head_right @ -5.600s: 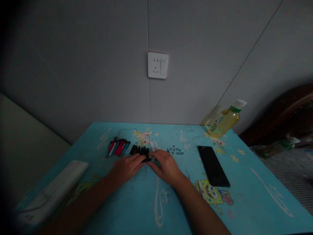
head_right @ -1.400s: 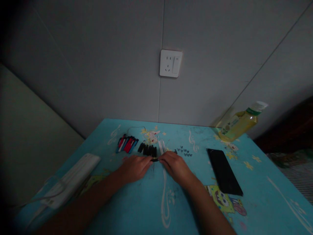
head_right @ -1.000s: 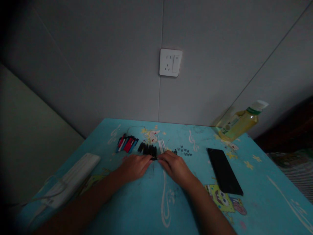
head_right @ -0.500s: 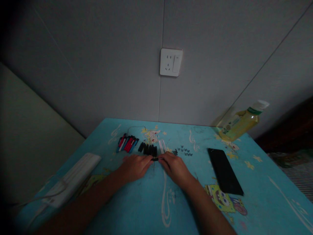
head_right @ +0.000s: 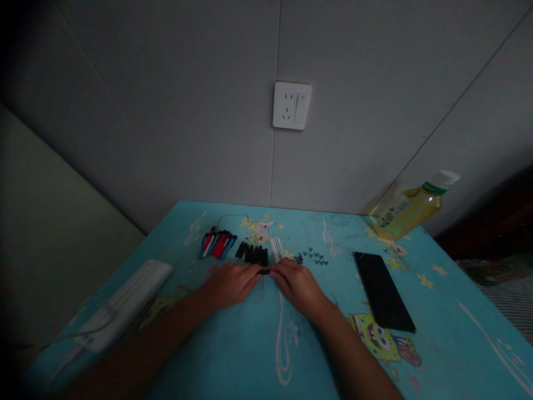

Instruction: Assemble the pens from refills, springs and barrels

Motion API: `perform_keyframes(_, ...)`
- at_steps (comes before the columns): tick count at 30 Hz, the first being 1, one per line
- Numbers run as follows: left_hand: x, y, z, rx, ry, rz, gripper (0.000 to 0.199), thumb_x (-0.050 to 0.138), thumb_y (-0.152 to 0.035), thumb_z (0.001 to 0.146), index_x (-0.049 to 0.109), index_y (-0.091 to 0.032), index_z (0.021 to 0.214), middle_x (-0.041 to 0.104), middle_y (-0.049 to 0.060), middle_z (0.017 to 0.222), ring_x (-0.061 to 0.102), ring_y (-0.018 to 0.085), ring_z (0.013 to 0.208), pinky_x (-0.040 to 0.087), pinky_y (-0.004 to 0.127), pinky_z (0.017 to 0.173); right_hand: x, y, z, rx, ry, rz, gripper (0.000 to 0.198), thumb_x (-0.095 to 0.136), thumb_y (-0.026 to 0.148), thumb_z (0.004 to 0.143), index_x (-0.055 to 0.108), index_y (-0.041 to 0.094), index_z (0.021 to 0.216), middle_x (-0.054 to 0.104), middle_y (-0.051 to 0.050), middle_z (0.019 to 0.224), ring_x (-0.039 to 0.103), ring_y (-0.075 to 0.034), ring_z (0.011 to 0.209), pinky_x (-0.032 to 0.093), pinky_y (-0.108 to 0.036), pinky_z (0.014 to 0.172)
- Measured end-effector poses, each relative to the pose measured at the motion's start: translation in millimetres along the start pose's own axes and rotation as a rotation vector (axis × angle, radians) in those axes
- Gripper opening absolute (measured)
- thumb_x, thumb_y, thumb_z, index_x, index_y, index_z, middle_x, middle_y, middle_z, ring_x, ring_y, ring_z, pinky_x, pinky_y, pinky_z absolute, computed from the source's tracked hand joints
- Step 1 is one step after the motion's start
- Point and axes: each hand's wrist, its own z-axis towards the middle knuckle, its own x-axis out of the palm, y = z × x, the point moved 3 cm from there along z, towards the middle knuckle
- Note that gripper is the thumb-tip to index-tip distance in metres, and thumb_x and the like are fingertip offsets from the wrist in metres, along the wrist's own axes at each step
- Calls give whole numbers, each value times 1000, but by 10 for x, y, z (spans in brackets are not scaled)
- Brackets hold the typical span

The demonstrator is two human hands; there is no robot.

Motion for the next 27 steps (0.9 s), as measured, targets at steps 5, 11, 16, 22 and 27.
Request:
perform_keyframes(5, -16, -22, -2, 33, -42, -21, 29, 40, -34, 98, 63, -19, 107, 70, 7, 86, 68, 21, 76, 48, 31, 64, 26, -20, -7, 30, 13, -68, 30, 41, 32, 101, 64, 19, 86, 64, -4, 80, 60, -17, 74, 48, -30, 71)
perform_keyframes(11, -13, -24, -2, 17, -41, -15, 29, 39, -35, 98, 63, -20, 107, 70, 6, 86, 68, 22, 76, 48, 32, 64, 20, -46, -14, 61, -17, -54, 23, 46, 35, 99, 63, 20, 94, 64, -4, 84, 61, -17, 77, 47, -30, 72)
perform_keyframes(16, -16, -1, -6, -27, -31, -3, 27, 39, -34, 98, 62, -20, 101, 69, 5, 84, 67, 22, 73, 47, 32, 61, 4, -41, -16, 74, -17, 5, 16, 55, 30, 94, 59, 22, 108, 65, -5, 94, 61, -18, 81, 48, -29, 74)
perform_keyframes(22, -26, -13, -7, -8, -36, -32, 30, 37, -37, 99, 62, -20, 104, 69, 5, 84, 66, 21, 76, 47, 31, 63, 15, -36, -16, 59, 10, -50, 20, 45, 31, 99, 59, 20, 90, 64, -3, 83, 60, -18, 77, 45, -29, 70)
perform_keyframes(27, -10, -16, -3, 17, -25, -40, 29, 38, -36, 99, 62, -21, 105, 69, 5, 86, 67, 21, 77, 47, 32, 64, 33, -41, -28, 81, 26, -135, 32, 40, 33, 101, 57, 20, 76, 60, -2, 70, 57, -16, 66, 42, -28, 65)
